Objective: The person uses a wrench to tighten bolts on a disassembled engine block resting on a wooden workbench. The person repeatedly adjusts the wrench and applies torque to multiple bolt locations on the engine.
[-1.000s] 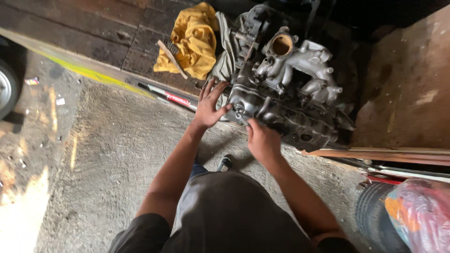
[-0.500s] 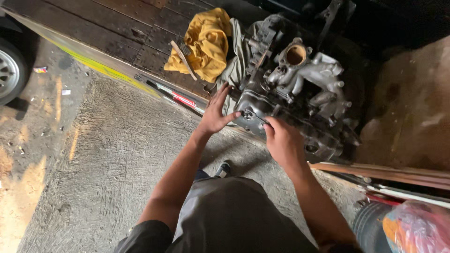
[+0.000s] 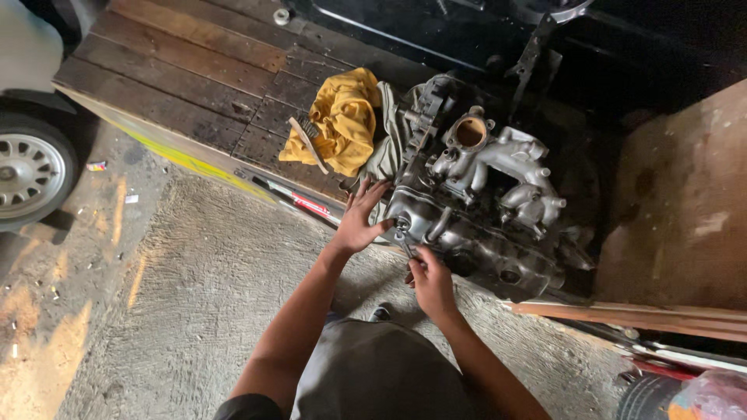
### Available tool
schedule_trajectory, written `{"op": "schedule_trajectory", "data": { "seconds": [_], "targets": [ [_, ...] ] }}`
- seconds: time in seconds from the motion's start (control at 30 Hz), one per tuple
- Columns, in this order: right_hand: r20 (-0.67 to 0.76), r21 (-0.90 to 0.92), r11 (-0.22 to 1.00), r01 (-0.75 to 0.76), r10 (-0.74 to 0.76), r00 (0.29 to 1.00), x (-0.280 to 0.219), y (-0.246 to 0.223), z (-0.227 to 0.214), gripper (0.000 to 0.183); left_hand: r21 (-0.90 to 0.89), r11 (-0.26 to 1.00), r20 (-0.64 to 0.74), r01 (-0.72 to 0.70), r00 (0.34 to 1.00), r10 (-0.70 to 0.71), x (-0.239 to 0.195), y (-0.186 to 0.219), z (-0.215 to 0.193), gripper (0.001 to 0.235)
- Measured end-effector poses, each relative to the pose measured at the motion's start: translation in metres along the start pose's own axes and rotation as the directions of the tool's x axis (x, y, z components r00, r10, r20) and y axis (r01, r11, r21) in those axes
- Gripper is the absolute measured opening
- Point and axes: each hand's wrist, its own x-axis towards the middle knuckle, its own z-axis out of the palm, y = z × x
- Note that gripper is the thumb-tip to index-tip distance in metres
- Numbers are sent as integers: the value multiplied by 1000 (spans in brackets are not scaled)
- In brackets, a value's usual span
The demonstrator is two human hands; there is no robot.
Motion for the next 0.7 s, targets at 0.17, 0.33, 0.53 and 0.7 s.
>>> {"op": "schedule_trajectory", "data": {
  "seconds": [0.17,0.33,0.53,0.7],
  "targets": [
    [-23,-62,996,57,-58,998,2,3,5,31,45,999,28,28,999,-29,2,-3,0,94],
    [-85,-210,975,76,-95,992,-1,-7,2,28,70,997,42,19,999,-22,1,-6,2,97],
    [-107,-345,930,125,-171,979,-4,-23,2,29,56,998,27,-17,1000,16,2,-4,-2,93],
    [-98,-535,772,344,-461,882,-6,-35,1,25,14,999,12,-51,999,51,1,-2,-6,89]
  ]
}}
